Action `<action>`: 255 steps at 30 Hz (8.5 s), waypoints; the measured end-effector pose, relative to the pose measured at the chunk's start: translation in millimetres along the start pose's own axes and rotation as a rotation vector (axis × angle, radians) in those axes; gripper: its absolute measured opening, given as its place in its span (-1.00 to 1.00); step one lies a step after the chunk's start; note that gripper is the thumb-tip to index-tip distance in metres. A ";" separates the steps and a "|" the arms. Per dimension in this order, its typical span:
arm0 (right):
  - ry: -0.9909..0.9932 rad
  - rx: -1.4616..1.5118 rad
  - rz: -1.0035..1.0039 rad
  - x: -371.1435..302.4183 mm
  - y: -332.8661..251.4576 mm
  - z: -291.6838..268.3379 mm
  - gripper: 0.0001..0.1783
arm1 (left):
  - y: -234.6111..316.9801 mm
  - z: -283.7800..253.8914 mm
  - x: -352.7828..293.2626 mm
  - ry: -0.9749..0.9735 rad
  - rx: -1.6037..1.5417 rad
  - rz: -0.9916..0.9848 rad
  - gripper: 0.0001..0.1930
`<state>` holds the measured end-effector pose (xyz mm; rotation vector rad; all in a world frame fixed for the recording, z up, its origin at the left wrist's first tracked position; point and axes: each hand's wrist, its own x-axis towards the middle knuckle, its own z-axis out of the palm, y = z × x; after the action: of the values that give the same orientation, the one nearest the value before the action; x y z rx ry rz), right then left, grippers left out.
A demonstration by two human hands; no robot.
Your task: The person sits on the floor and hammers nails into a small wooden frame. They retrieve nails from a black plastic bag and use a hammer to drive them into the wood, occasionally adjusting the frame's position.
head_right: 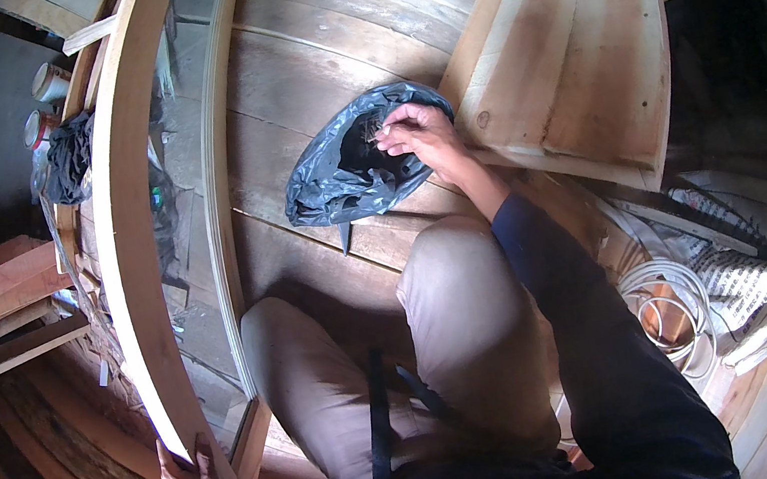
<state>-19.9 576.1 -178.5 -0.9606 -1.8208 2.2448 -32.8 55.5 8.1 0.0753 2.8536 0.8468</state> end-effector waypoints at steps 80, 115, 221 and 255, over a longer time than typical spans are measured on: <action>-0.040 -1.474 -0.155 69.0 27.5 12.3 -0.41 | -9.4 -2.0 3.1 -0.019 0.011 0.000 -0.21; -0.093 -1.430 0.179 77.7 36.2 -20.0 -0.39 | 2.2 -2.2 4.0 -0.031 -0.040 -0.046 -0.27; -0.721 0.392 -0.221 -195.7 -143.9 233.2 -0.70 | -18.2 -45.0 -15.4 -0.103 -0.260 0.051 -0.33; -0.834 -0.609 -1.057 -247.6 -80.5 378.6 -0.81 | -54.2 -38.8 -31.9 0.103 -0.572 0.122 -0.81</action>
<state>-44.4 166.8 28.8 0.9631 -2.4458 1.4248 -8.0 -13.8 15.2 0.1371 2.5942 1.6950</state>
